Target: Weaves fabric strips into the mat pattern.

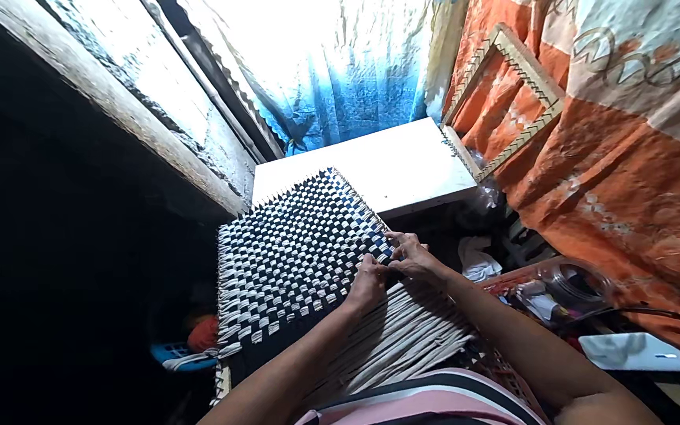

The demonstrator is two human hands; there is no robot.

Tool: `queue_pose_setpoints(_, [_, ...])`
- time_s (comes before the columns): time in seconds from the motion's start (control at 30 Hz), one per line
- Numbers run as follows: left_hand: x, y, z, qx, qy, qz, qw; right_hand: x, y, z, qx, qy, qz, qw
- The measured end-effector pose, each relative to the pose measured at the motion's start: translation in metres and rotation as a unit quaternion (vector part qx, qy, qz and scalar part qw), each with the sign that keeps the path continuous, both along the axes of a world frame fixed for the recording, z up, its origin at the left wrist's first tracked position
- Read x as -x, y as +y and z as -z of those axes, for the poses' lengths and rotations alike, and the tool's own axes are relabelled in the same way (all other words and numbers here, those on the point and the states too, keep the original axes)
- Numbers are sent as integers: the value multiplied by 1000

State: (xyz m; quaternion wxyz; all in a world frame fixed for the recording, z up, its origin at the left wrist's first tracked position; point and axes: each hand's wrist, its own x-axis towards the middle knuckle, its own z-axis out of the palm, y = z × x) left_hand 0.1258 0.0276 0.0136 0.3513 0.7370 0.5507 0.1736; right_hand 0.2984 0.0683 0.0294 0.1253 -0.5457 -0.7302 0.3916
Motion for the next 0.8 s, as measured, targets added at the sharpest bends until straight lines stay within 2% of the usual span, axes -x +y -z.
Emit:
queue_pose_setpoints(0.13, [-3,-6,18,-66,-62,-19,996,-2,-1,-4,-9,4,-14,1000])
queue_pose_setpoints(0.27, [-1,-8,22,-45,-105,-43,993,-3,-7,-6,-116,-135,-57,982])
queue_pose_setpoints(0.37, [-1,-9,21,-33,-112,-44,992,-2,-10,0,-137,-156,-60,976])
queue_pose_setpoints(0.5, [4,-7,24,-25,-124,-15,992,-1,-6,-2,-60,-85,-5,995])
queue_pose_setpoints(0.6, [6,-10,26,-55,-140,-12,989,0,-3,-7,-1,43,86,995])
queue_pose_setpoints(0.67, [6,-11,24,-80,-141,-23,987,0,2,-10,41,141,151,977])
queue_pose_setpoints(0.73, [8,-9,24,-145,-126,-16,981,-4,6,-11,90,244,189,947])
queue_pose_setpoints(0.8, [12,-4,25,-206,-119,-8,971,-9,6,-13,147,303,215,917])
